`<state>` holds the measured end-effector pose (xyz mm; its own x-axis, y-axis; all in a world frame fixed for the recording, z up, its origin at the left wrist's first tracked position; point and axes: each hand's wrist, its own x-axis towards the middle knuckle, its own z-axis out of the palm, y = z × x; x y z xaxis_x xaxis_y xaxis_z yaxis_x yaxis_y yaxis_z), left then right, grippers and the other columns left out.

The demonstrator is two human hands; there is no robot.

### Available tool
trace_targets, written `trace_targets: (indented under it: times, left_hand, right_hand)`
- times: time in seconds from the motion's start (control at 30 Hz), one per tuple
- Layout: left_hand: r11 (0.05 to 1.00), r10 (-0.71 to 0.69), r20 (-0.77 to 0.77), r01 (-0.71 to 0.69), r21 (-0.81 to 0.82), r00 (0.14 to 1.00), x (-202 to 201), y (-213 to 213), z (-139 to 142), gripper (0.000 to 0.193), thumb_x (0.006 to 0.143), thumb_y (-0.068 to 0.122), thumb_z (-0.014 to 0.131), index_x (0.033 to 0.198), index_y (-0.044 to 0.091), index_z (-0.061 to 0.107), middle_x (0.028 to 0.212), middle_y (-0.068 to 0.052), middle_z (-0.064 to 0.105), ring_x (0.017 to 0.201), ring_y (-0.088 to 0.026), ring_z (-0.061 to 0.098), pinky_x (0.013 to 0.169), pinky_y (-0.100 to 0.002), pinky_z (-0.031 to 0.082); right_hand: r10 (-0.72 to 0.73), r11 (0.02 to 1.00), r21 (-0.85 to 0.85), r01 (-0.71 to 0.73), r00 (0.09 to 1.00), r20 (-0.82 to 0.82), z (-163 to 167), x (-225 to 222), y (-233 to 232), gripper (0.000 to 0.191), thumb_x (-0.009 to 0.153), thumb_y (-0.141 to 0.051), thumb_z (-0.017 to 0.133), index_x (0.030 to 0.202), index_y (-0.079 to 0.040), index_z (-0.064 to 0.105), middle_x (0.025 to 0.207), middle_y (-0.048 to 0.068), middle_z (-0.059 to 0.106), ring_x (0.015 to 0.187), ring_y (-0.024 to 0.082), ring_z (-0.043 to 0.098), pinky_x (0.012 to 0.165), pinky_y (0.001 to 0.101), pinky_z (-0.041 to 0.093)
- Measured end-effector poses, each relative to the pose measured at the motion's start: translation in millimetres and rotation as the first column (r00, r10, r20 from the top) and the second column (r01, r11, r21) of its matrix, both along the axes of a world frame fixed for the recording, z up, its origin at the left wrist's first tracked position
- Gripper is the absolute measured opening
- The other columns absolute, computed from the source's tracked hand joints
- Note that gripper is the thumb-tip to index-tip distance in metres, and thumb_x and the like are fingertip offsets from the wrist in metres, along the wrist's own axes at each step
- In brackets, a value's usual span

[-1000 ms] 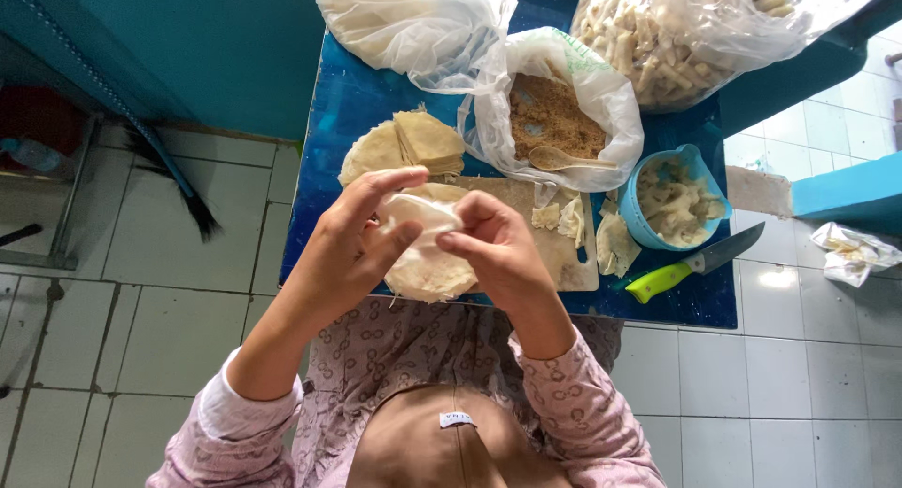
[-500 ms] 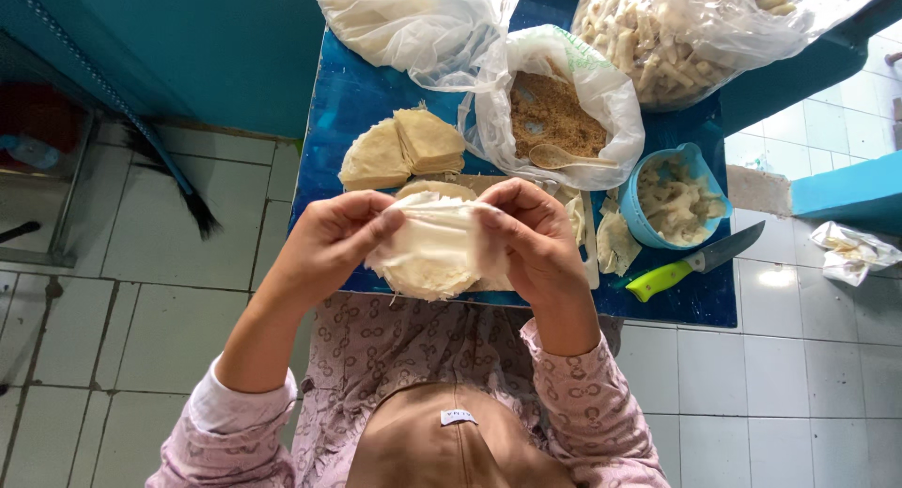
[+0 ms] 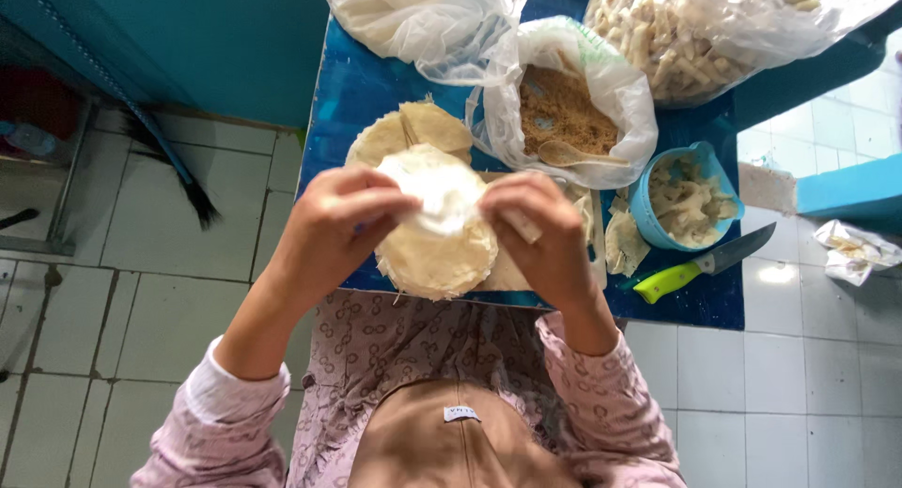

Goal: The person sits at a small blue table and peels apart thin, round pastry wrapper sheets one at a time, smoothing and stacking them on a cutting board. At the end, the person holds the stacked sheets steady and slices through them with a knife.

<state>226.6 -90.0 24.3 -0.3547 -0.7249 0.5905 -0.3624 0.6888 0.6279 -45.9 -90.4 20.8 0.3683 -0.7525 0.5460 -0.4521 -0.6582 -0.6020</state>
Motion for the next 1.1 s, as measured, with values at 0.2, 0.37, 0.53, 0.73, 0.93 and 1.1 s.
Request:
trace_targets:
  times: [0.2, 0.37, 0.53, 0.73, 0.93, 1.1]
  left_hand:
    - [0.998, -0.046, 0.182, 0.037, 0.052, 0.982, 0, 19, -47, 0.027, 0.076, 0.005, 0.078, 0.102, 0.012, 0.075, 0.101, -0.005, 0.07, 0.097, -0.027, 0.068, 0.088, -0.043, 0.049]
    - [0.999, -0.025, 0.155, 0.017, 0.05, 0.988, 0, 28, -57, 0.028, 0.079, 0.006, 0.078, 0.107, 0.013, 0.076, 0.105, -0.004, 0.068, 0.103, -0.024, 0.066, 0.1, -0.044, 0.048]
    - [1.0, -0.023, 0.309, 0.021, 0.008, 0.951, -9, 37, -42, 0.024, 0.078, 0.01, 0.079, 0.1, 0.017, 0.076, 0.101, -0.003, 0.07, 0.104, -0.025, 0.067, 0.103, -0.05, 0.044]
    - [0.991, 0.131, 0.144, -0.133, 0.001, 0.981, -24, 42, -43, 0.018, 0.094, 0.006, 0.071, 0.112, 0.007, 0.07, 0.107, -0.009, 0.072, 0.108, -0.029, 0.066, 0.096, -0.043, 0.052]
    - [0.937, 0.311, 0.122, -0.326, 0.128, 0.942, -95, 37, -70, 0.04, 0.097, 0.001, 0.059, 0.137, -0.003, 0.06, 0.135, -0.023, 0.061, 0.121, -0.041, 0.061, 0.1, -0.045, 0.052]
    - [0.936, 0.338, 0.264, -0.352, 0.007, 0.904, -109, 39, -82, 0.049, 0.1, 0.021, 0.063, 0.143, -0.001, 0.055, 0.15, -0.019, 0.052, 0.139, -0.037, 0.05, 0.116, -0.046, 0.039]
  right_hand:
    - [0.12, 0.99, 0.103, -0.096, 0.956, -0.267, -27, -7, 23, 0.016, 0.083, -0.007, 0.078, 0.097, -0.008, 0.073, 0.114, 0.005, 0.072, 0.119, 0.028, 0.063, 0.103, 0.043, 0.049]
    - [0.036, 0.999, -0.002, -0.038, 0.97, -0.24, -30, -11, 32, 0.019, 0.083, -0.006, 0.079, 0.1, -0.009, 0.073, 0.117, 0.006, 0.069, 0.121, 0.031, 0.061, 0.104, 0.0435, 0.048]
    - [0.014, 0.999, -0.036, -0.026, 0.951, -0.31, -27, -20, 40, 0.022, 0.078, -0.005, 0.078, 0.099, -0.011, 0.074, 0.112, 0.006, 0.07, 0.119, 0.03, 0.062, 0.105, 0.0461, 0.046]
    - [-0.139, 0.986, 0.068, 0.149, 0.981, -0.132, -35, -20, 41, 0.03, 0.085, 0.005, 0.065, 0.112, -0.006, 0.072, 0.115, 0.01, 0.07, 0.115, 0.029, 0.065, 0.102, 0.0411, 0.051]
    - [-0.408, 0.912, -0.073, 0.403, 0.877, -0.254, -53, 14, 15, 0.013, 0.086, -0.011, 0.075, 0.094, -0.004, 0.068, 0.096, 0.013, 0.064, 0.094, 0.033, 0.06, 0.083, 0.0444, 0.048]
    - [-0.458, 0.889, -0.1, 0.447, 0.857, -0.237, -66, 14, 13, 0.01, 0.089, -0.01, 0.073, 0.09, -0.007, 0.063, 0.093, 0.009, 0.063, 0.094, 0.031, 0.061, 0.083, 0.0448, 0.045]
